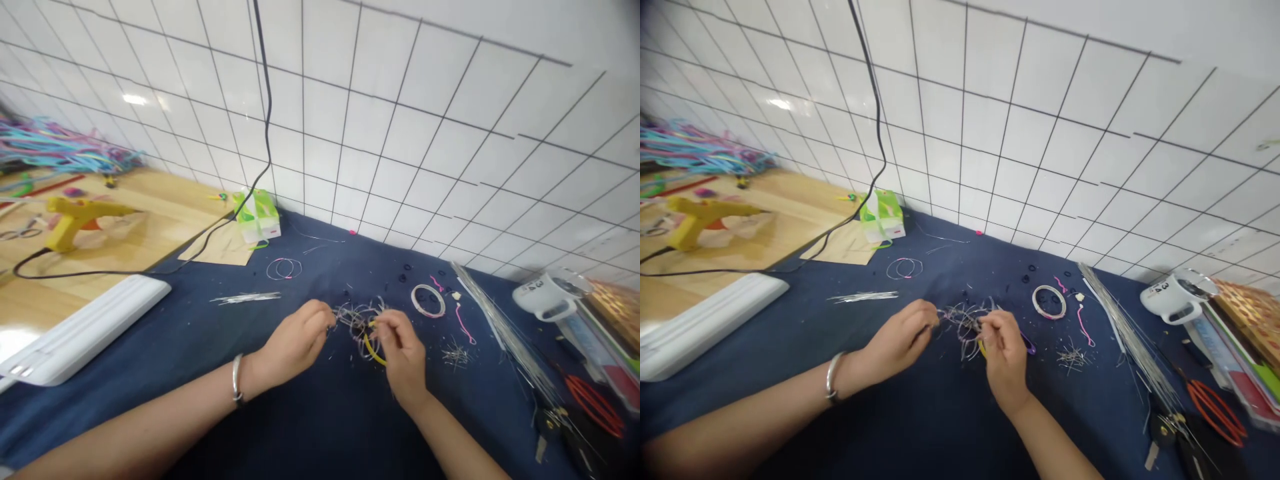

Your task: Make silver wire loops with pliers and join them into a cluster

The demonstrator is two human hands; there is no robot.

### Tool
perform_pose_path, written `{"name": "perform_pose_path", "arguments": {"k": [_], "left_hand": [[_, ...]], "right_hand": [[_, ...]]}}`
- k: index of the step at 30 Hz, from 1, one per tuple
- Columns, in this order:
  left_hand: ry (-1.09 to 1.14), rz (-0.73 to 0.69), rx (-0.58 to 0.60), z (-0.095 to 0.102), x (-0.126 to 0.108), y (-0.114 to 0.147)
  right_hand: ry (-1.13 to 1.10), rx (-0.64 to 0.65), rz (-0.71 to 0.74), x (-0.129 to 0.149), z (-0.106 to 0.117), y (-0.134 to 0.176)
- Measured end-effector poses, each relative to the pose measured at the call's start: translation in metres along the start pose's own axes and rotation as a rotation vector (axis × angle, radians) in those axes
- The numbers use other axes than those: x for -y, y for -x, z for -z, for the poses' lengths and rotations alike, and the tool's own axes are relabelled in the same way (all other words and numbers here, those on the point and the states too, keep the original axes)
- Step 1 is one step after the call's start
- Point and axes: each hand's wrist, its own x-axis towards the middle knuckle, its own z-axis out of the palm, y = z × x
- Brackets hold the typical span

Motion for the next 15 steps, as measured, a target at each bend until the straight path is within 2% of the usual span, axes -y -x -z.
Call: {"name": "perform_pose_path", "arguments": {"k": [2,4,6,8,10,12,15], "left_hand": [[0.04,0.094,-0.14,0.005,0.005,-0.004],[0.203,0.246,-0.248,0.009,0.01,-0.009],[0.447,0.357,-0.285,0.01,0.016,-0.013],[0.663,0.409,-0.288,0.01,0.02,-0.016],[0.784,0.45,-0.292,0.01,0.024,-0.017],[0.838,0.492,-0.289,0.011,0.027,-0.018],[0.847,0.503,-0.311,0.013,0.03,-0.018]], "right_hand": [[-0.067,-0.109,-0.121,-0.006,0.001,-0.002],[-0.149,-0.122,-0.191,-0.011,0.003,-0.005],[-0.216,0.01,-0.229,-0.013,0.003,-0.007],[-0.222,0.282,-0.247,-0.011,0.002,-0.007],[-0.123,0.529,-0.205,-0.008,0.001,-0.006],[0.032,0.627,-0.109,-0.005,0.0,-0.004],[0.272,0.639,0.037,-0.005,0.002,-0.003]]}}
